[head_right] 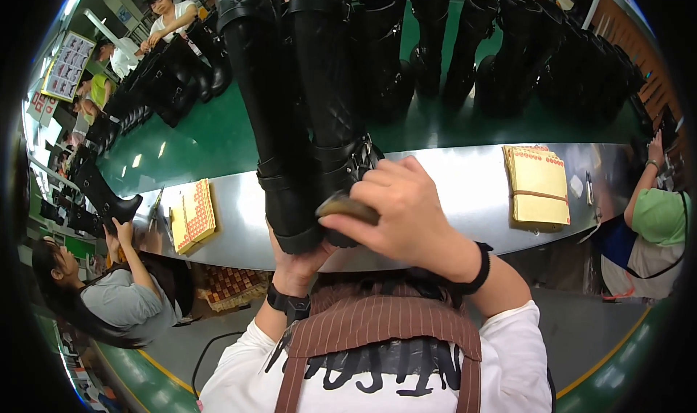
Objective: A worker is inspecting and cleaning pairs of black boots on a production line in a shoe factory.
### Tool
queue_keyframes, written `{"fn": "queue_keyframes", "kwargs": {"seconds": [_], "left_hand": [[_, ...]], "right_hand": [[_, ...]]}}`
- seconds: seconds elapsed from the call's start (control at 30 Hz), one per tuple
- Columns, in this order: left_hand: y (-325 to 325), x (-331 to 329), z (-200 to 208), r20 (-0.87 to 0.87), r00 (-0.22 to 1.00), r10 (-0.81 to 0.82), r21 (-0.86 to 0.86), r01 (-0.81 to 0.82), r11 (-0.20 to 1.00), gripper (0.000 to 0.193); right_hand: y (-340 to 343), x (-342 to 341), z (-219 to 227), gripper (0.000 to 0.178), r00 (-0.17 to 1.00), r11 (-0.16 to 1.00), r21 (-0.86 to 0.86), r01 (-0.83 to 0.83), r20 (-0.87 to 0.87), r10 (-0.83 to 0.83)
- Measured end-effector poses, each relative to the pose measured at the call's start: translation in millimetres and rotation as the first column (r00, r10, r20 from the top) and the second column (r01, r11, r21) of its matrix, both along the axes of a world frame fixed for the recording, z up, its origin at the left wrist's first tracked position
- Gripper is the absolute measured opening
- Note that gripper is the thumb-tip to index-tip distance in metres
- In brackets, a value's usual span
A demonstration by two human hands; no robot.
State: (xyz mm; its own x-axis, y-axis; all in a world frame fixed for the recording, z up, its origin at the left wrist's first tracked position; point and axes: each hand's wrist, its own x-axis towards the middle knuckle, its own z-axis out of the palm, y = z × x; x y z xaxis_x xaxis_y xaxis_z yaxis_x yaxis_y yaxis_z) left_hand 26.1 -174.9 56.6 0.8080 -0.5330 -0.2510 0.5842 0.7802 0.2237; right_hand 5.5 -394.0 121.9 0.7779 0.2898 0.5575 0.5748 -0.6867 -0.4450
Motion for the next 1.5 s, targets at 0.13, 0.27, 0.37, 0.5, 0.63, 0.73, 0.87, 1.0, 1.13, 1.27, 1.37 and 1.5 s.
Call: {"fn": "queue_keyframes", "kwargs": {"seconds": [0.13, 0.27, 0.37, 0.5, 0.63, 0.73, 0.87, 1.0, 1.13, 1.27, 1.37, 1.5], "left_hand": [[4.6, -1.8, -1.4, -0.03, 1.0, 0.006, -0.094, -0.009, 0.996, 0.07], [9.5, -3.8, -4.5, 0.004, 1.0, -0.02, -0.098, 0.02, 0.995, 0.071], [11.6, -4.1, -11.0, -0.02, 0.999, -0.036, -0.076, 0.034, 0.997, 0.071], [24.1, -7.2, -30.0, 0.277, 0.96, -0.046, 0.162, 0.0, 0.987, 0.07], [50.8, -6.1, -58.5, 0.282, 0.959, -0.023, 0.235, -0.046, 0.971, 0.065], [68.7, -6.5, -80.1, 0.064, 0.998, -0.022, -0.05, 0.025, 0.998, 0.058], [88.5, -5.5, -92.9, 0.156, 0.975, -0.156, 0.108, 0.14, 0.984, 0.047], [92.4, -2.4, -89.5, 0.176, 0.937, -0.301, 0.064, 0.294, 0.954, 0.04], [83.1, 5.7, -87.2, 0.135, 0.926, -0.352, 0.028, 0.352, 0.936, 0.037], [78.3, 14.1, -93.7, 0.152, 0.921, -0.358, 0.018, 0.359, 0.933, 0.037], [77.6, 16.6, -95.8, 0.152, 0.921, -0.358, -0.003, 0.363, 0.932, 0.037], [70.3, 15.6, -78.2, 0.108, 0.945, -0.309, 0.032, 0.307, 0.951, 0.051]], "right_hand": [[-17.0, 19.1, 1.2, 0.031, 0.986, 0.964, 0.208, 0.164, -0.071, -0.152], [-101.6, 8.5, -44.3, 0.042, 0.661, 0.767, -0.242, 0.594, -0.396, -0.637], [-135.7, -17.7, -88.8, 0.055, 0.567, 0.72, -0.518, 0.462, -0.452, -0.688], [-134.3, -21.7, -81.4, 0.059, 0.666, 0.657, -0.475, 0.585, -0.18, -0.724], [-117.4, 22.2, 12.3, 0.102, 0.966, 0.968, 0.001, 0.252, 0.065, -0.251], [-84.9, 48.7, 90.6, 0.113, 0.987, 0.999, -0.012, 0.052, 0.154, -0.049], [-36.6, 59.1, 164.5, 0.112, 0.94, 0.92, -0.307, -0.242, 0.162, 0.301], [-22.6, 44.2, 191.1, 0.111, 0.906, 0.843, -0.369, -0.392, 0.006, 0.424], [-33.3, 31.0, 196.2, 0.077, 0.948, 0.836, -0.46, -0.299, -0.045, 0.314], [-33.2, 19.6, 200.0, 0.068, 0.919, 0.842, -0.371, -0.393, -0.184, 0.348], [-23.1, 12.7, 198.6, 0.065, 0.898, 0.83, -0.361, -0.425, -0.283, 0.337], [-16.0, 11.9, 184.9, 0.05, 0.952, 0.888, -0.342, -0.307, -0.117, 0.284]]}}
